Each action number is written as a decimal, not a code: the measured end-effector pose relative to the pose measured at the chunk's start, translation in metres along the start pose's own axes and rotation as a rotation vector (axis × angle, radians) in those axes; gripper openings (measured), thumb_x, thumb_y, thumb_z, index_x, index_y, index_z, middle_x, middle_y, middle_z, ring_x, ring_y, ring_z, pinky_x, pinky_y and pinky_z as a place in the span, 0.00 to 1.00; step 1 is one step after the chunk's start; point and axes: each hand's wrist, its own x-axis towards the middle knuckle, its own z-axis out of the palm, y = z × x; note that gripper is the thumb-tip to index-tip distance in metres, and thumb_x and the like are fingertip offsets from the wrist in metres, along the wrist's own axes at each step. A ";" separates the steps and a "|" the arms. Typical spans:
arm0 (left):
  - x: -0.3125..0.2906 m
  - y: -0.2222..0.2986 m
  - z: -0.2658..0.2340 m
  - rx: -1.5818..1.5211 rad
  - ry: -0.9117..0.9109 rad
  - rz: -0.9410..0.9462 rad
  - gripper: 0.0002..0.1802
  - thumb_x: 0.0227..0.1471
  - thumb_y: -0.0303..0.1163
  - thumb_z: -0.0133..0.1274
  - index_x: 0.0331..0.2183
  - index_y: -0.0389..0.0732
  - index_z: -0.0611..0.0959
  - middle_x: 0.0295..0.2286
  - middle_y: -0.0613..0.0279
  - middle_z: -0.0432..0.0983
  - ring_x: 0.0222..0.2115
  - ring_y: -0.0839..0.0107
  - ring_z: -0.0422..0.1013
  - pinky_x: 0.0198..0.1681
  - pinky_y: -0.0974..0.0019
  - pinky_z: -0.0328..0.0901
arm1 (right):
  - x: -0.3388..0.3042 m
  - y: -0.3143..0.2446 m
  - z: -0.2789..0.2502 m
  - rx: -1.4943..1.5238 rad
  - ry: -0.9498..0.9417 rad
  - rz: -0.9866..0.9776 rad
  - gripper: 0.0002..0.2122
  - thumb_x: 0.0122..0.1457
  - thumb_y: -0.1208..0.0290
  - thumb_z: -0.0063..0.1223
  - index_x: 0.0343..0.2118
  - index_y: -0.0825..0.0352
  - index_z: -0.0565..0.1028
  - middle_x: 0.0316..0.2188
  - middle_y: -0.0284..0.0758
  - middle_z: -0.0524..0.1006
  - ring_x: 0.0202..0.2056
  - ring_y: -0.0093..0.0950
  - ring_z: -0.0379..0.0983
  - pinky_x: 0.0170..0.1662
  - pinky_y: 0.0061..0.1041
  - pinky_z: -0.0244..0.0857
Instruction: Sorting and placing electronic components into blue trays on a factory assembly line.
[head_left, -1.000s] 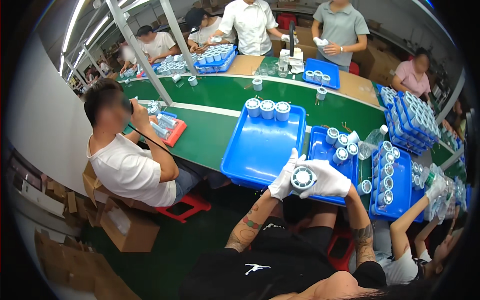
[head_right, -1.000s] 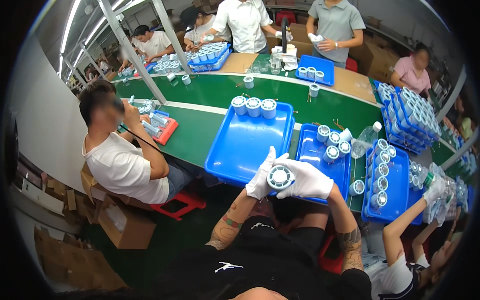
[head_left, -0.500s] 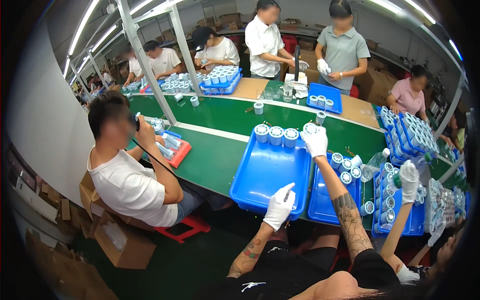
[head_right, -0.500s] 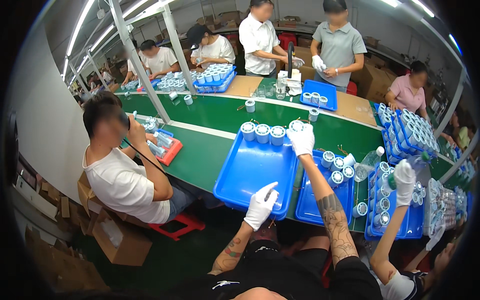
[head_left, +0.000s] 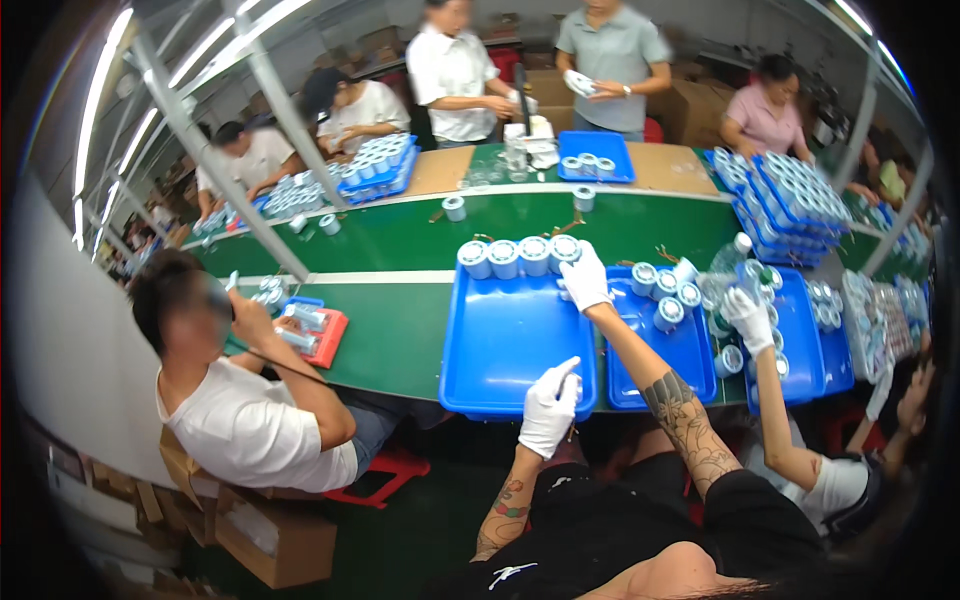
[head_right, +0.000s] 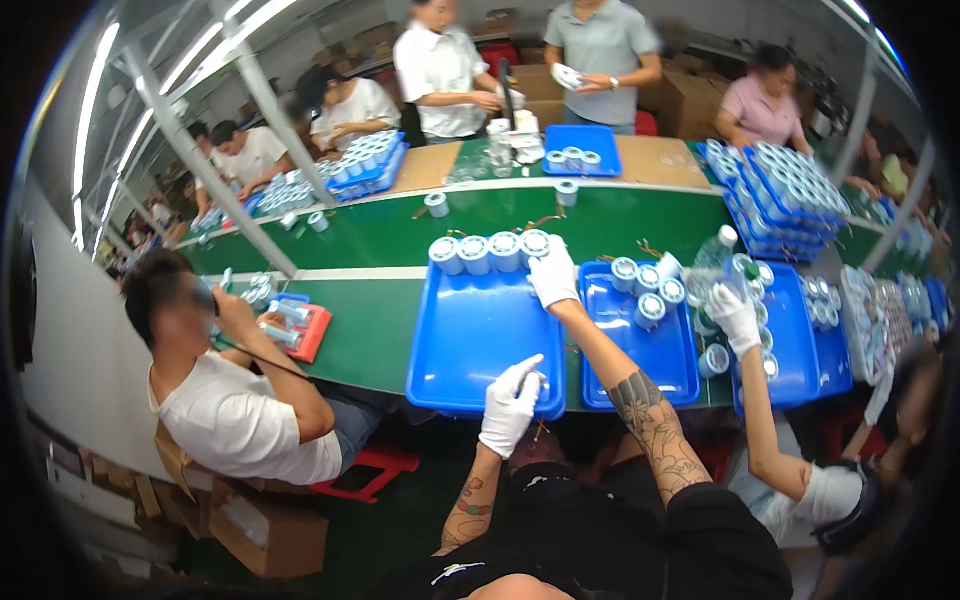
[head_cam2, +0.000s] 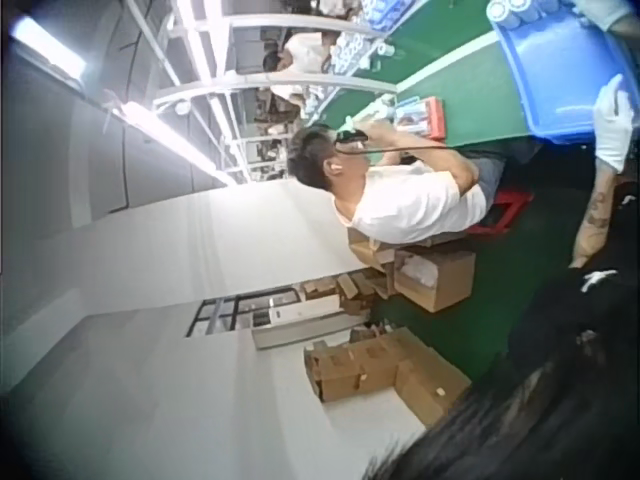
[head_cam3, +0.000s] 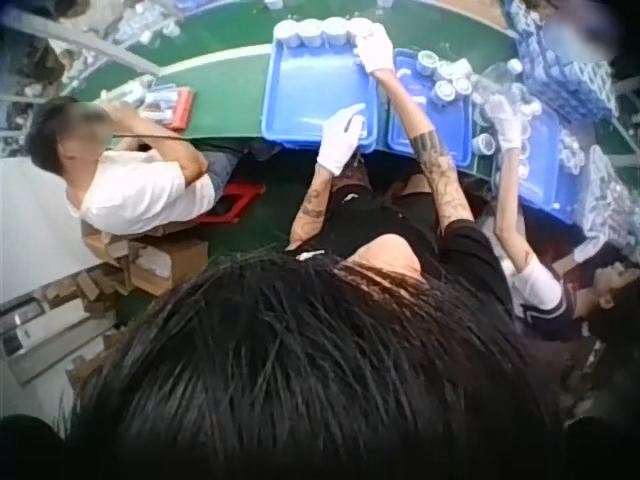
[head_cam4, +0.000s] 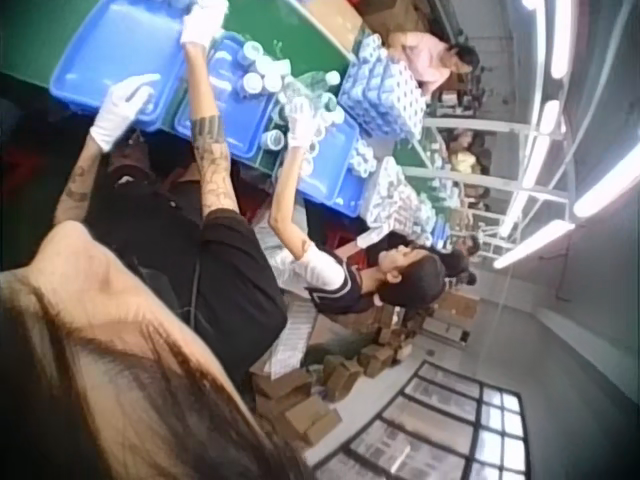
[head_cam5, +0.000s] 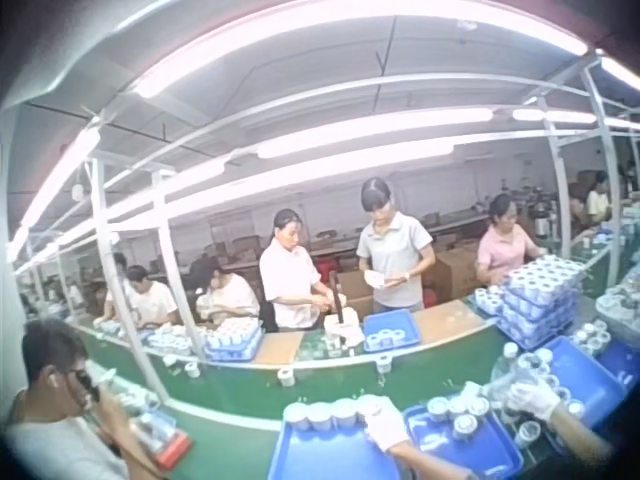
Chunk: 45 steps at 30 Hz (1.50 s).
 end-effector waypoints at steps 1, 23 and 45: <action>0.001 0.001 0.000 0.006 0.003 0.001 0.16 0.52 0.21 0.48 0.44 0.35 0.80 0.28 0.59 0.78 0.22 0.71 0.71 0.28 0.71 0.66 | -0.006 0.010 -0.013 -0.037 0.063 -0.072 0.14 0.53 0.75 0.50 0.43 0.67 0.65 0.29 0.41 0.73 0.24 0.33 0.71 0.26 0.27 0.67; -0.021 0.040 0.048 -0.110 0.018 0.118 0.16 0.52 0.18 0.48 0.44 0.33 0.79 0.30 0.57 0.78 0.28 0.69 0.72 0.36 0.70 0.68 | -0.142 0.032 -0.191 -0.356 0.220 -0.028 0.26 0.42 0.70 0.65 0.48 0.67 0.71 0.44 0.39 0.73 0.41 0.36 0.74 0.44 0.28 0.68; -0.044 -0.006 0.145 -1.346 -0.249 -0.547 0.27 0.63 0.46 0.39 0.56 0.38 0.68 0.50 0.58 0.70 0.49 0.67 0.68 0.55 0.65 0.60 | -0.178 -0.103 -0.214 -0.430 -0.101 -0.473 0.14 0.58 0.71 0.45 0.45 0.71 0.74 0.48 0.45 0.74 0.53 0.45 0.67 0.61 0.41 0.53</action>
